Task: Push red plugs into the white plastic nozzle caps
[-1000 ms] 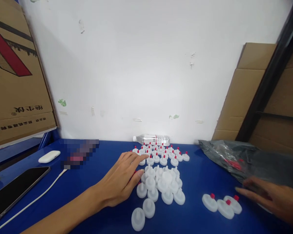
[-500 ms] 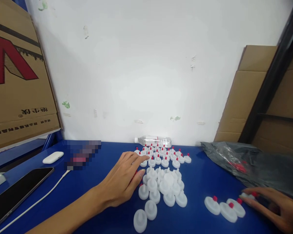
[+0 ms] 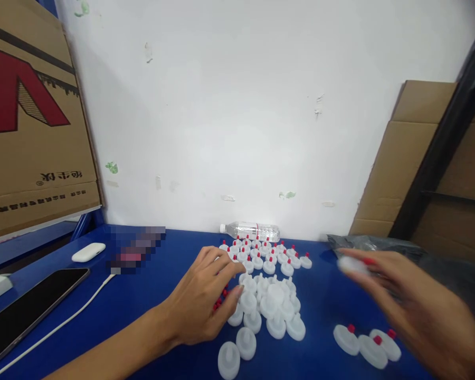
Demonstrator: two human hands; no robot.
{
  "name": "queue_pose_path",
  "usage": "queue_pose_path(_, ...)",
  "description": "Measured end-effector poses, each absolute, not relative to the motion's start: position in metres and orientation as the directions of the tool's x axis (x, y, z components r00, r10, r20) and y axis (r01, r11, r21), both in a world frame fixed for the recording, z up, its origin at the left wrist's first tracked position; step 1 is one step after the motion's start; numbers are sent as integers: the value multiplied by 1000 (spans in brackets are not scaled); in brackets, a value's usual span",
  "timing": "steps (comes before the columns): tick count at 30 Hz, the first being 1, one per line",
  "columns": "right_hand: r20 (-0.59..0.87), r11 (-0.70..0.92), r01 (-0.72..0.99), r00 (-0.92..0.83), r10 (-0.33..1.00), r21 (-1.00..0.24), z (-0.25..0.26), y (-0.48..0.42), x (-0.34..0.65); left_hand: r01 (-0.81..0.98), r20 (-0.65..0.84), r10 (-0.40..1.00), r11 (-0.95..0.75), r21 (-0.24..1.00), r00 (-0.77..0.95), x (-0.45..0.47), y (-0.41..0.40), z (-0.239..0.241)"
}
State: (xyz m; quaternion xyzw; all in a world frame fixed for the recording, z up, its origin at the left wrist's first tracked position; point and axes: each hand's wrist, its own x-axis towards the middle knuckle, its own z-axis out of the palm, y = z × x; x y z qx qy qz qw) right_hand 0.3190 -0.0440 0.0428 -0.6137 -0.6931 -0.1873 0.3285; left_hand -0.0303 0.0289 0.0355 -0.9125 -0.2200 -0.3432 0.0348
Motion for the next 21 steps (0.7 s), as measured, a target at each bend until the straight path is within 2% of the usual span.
queue_pose_path(2, 688, 459, 876, -242, 685, -150, 56, -28, 266, 433, 666, 366, -899, 71, 650, -31, 30, 36)
queue_pose_path(4, 632, 633, 766, -437, 640, -111, 61, -15, 224, 456, 685, 363, -888, 50, 631, -32, 32, 37)
queue_pose_path(7, 521, 704, 710, -606, 601, 13, 58, -5, 187, 474, 692, 353, -880, 19, 629, -31, 35, 37)
queue_pose_path(9, 499, 747, 656, -687, 529, 110, 54, -4, 178, 468, 679, 342, -884, -2, 649, -30, 35, 37)
queue_pose_path(12, 534, 763, 630, -699, 476, 144, 50, -4, 178, 474, 653, 335, -880, -42, 679, -29, 35, 36)
queue_pose_path(16, 604, 773, 629, -648, 465, 80, 47, -8, 181, 429, 597, 328, -903, -31, 732, -29, 33, 34)
queue_pose_path(18, 614, 781, 620, -646, 454, 76, 47, -11, 181, 378, 585, 329, -925, 41, 741, -28, 30, 34)
queue_pose_path(21, 638, 768, 625, -651, 413, 141, 47, -13, 184, 322, 578, 409, -912, 252, 706, -25, 26, 36)
